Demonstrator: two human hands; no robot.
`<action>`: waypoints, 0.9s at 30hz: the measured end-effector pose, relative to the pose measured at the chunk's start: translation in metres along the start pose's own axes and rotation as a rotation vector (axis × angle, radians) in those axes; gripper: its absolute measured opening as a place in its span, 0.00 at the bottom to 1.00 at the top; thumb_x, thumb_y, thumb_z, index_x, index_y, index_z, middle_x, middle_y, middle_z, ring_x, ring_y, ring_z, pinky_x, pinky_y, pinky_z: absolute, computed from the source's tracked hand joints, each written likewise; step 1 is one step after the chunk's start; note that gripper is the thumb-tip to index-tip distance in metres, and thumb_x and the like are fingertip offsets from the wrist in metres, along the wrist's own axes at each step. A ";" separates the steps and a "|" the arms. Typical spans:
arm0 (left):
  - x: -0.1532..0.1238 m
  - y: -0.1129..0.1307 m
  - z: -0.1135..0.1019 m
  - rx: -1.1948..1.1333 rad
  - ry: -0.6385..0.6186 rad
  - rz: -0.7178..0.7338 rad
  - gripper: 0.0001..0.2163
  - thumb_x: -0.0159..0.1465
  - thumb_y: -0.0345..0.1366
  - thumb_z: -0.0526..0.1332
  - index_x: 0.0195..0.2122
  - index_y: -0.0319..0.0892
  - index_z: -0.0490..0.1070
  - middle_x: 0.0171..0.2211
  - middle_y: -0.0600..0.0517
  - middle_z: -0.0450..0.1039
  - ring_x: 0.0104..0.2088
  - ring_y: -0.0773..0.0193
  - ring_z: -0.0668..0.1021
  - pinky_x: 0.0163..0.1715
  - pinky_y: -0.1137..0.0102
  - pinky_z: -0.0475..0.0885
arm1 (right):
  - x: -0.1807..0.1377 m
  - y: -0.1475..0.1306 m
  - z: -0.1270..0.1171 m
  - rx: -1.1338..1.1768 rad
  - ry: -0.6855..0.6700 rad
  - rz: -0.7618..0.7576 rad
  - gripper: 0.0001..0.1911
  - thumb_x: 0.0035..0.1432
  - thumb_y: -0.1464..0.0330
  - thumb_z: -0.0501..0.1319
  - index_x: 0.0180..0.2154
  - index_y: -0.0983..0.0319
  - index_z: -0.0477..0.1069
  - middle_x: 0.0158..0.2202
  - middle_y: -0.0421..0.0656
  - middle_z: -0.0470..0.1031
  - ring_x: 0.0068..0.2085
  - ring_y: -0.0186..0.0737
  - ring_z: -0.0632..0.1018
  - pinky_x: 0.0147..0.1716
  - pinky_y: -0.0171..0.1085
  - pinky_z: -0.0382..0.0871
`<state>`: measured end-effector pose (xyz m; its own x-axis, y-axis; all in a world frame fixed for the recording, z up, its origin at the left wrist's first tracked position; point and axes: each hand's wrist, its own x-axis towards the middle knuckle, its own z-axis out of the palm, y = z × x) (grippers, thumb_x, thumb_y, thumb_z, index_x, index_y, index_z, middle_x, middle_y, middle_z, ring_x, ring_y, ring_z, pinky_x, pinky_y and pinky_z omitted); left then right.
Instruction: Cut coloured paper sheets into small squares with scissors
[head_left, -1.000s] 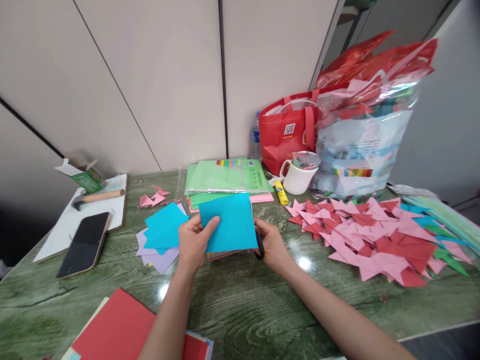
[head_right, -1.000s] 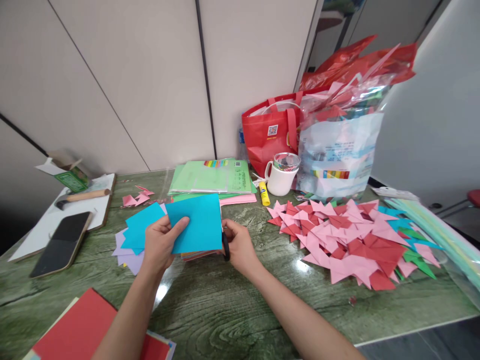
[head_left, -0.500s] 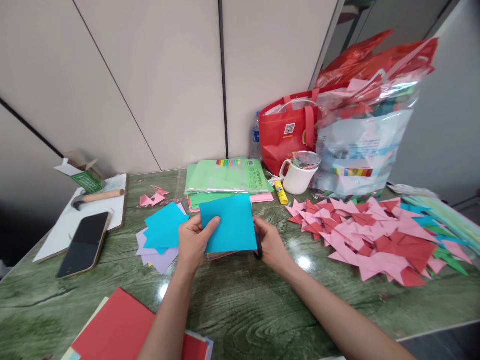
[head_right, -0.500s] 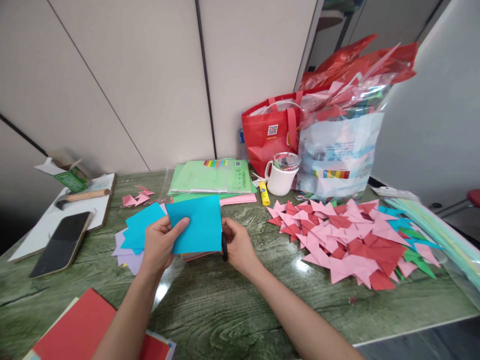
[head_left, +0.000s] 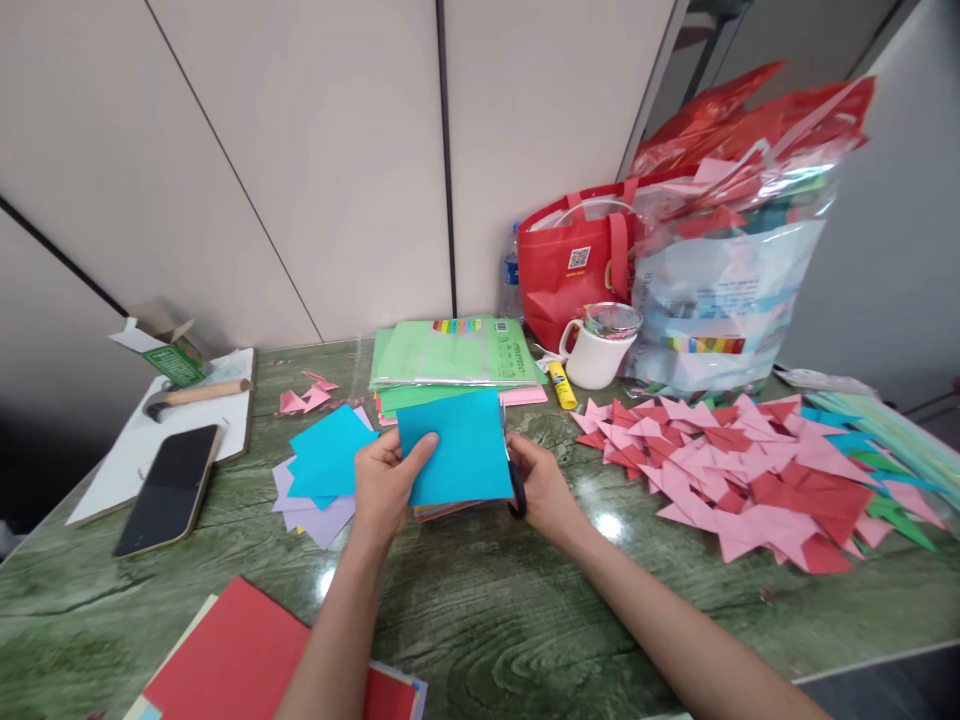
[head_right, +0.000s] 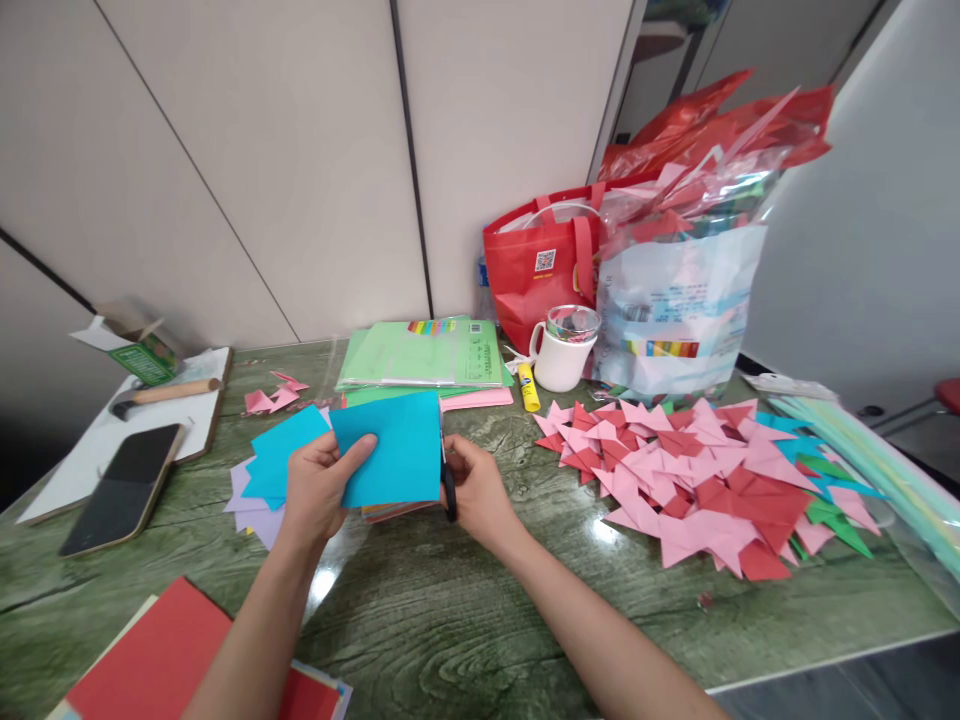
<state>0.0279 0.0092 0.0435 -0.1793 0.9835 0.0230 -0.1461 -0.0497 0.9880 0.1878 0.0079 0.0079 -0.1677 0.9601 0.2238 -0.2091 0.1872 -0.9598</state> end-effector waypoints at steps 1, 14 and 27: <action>0.000 0.000 0.000 -0.002 -0.002 0.003 0.10 0.44 0.39 0.67 0.23 0.38 0.72 0.21 0.55 0.71 0.20 0.71 0.68 0.20 0.74 0.64 | 0.000 0.000 0.000 0.009 -0.010 -0.003 0.14 0.38 0.67 0.67 0.29 0.62 0.66 0.26 0.40 0.74 0.29 0.38 0.74 0.25 0.32 0.66; 0.001 -0.002 -0.003 0.016 -0.051 0.010 0.09 0.46 0.38 0.66 0.25 0.37 0.72 0.22 0.54 0.71 0.21 0.70 0.68 0.20 0.74 0.65 | 0.000 0.000 0.000 -0.003 0.007 0.004 0.13 0.39 0.68 0.66 0.30 0.62 0.67 0.26 0.39 0.74 0.29 0.37 0.73 0.25 0.32 0.65; 0.001 -0.005 -0.002 0.022 -0.050 0.014 0.09 0.46 0.38 0.66 0.26 0.38 0.73 0.23 0.54 0.72 0.22 0.69 0.70 0.21 0.73 0.66 | -0.001 0.002 -0.001 -0.016 0.046 0.040 0.12 0.38 0.67 0.66 0.27 0.61 0.68 0.22 0.37 0.71 0.24 0.35 0.70 0.20 0.31 0.63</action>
<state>0.0261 0.0100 0.0383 -0.1325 0.9902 0.0437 -0.1225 -0.0601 0.9906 0.1887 0.0081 0.0053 -0.1312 0.9753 0.1778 -0.1877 0.1517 -0.9704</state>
